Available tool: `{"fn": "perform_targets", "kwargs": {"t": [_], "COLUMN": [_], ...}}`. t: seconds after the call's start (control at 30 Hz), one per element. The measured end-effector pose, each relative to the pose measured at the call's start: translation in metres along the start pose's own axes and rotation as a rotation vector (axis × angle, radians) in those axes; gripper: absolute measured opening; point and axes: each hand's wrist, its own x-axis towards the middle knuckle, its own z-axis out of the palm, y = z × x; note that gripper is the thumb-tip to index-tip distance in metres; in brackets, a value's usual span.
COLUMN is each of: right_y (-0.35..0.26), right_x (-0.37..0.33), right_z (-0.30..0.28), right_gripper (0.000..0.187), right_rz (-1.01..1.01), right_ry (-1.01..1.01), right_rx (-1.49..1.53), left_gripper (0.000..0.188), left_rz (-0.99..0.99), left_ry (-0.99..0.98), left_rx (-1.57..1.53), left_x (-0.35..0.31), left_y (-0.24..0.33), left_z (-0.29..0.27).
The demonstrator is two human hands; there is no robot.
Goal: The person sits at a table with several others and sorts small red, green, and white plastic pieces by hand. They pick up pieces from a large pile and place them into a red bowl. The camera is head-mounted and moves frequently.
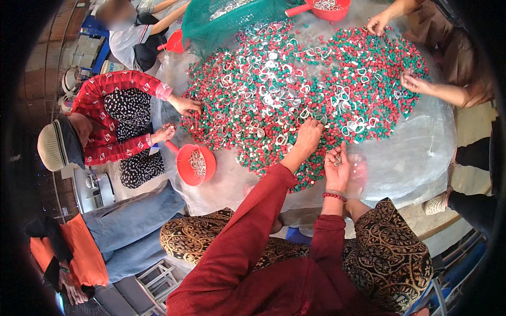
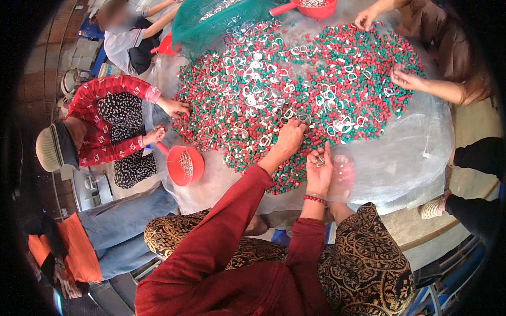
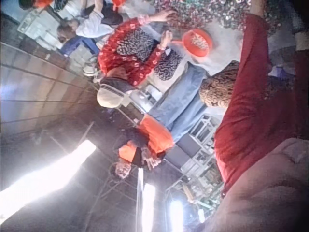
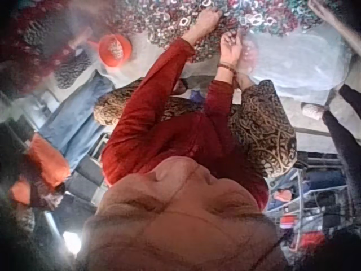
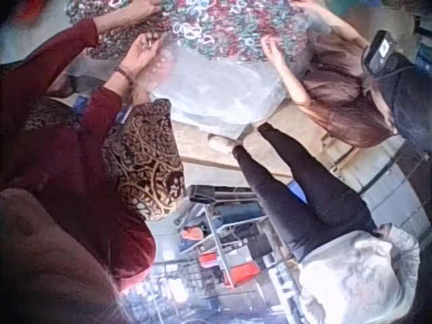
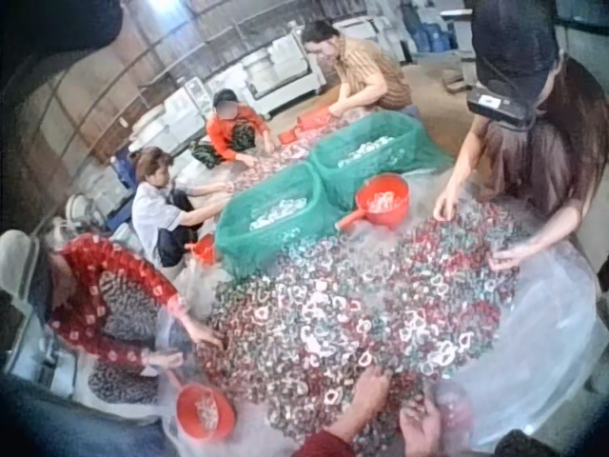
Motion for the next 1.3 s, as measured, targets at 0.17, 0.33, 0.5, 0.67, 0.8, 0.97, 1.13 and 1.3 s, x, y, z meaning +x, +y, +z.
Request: {"fn": "perform_targets", "kwargs": {"t": [0.17,0.33,0.5,0.67,0.8,0.97,1.13,1.3], "right_y": [-0.002,0.01,0.012,0.004,0.005,0.008,0.01,0.005], "right_x": [0.004,-0.013,-0.022,-0.014,-0.011,-0.008,-0.007,-0.008], "right_z": [-0.003,0.053,0.069,0.043,0.042,0.038,0.042,0.047], "right_gripper": [0.03,0.038,0.042,0.041,0.045,0.055,0.054,0.029], "right_rz": [0.03,-0.054,0.052,0.191,0.203,0.22,0.204,0.204], "right_ry": [-0.019,0.056,-0.181,-0.328,-0.308,-0.148,-0.091,-0.06], "right_rx": [-0.027,-0.155,0.006,-0.089,-0.136,-0.33,-0.366,-0.194], "left_gripper": [0.014,0.04,0.031,0.013,0.015,0.019,0.029,0.024], "left_rz": [-0.208,-0.432,-0.313,-0.076,-0.095,0.067,0.071,0.026], "left_ry": [-0.047,-0.058,-0.085,-0.091,-0.09,-0.153,-0.233,-0.023], "left_rx": [-0.481,-0.93,-0.656,0.332,0.252,0.023,-0.336,0.137], "left_x": [-0.014,-0.006,0.028,0.03,0.022,0.007,0.009,0.039], "left_y": [-0.034,-0.072,-0.069,-0.057,-0.06,-0.003,0.033,-0.048], "left_z": [-0.027,-0.053,-0.064,-0.034,-0.047,-0.113,-0.13,-0.049]}}
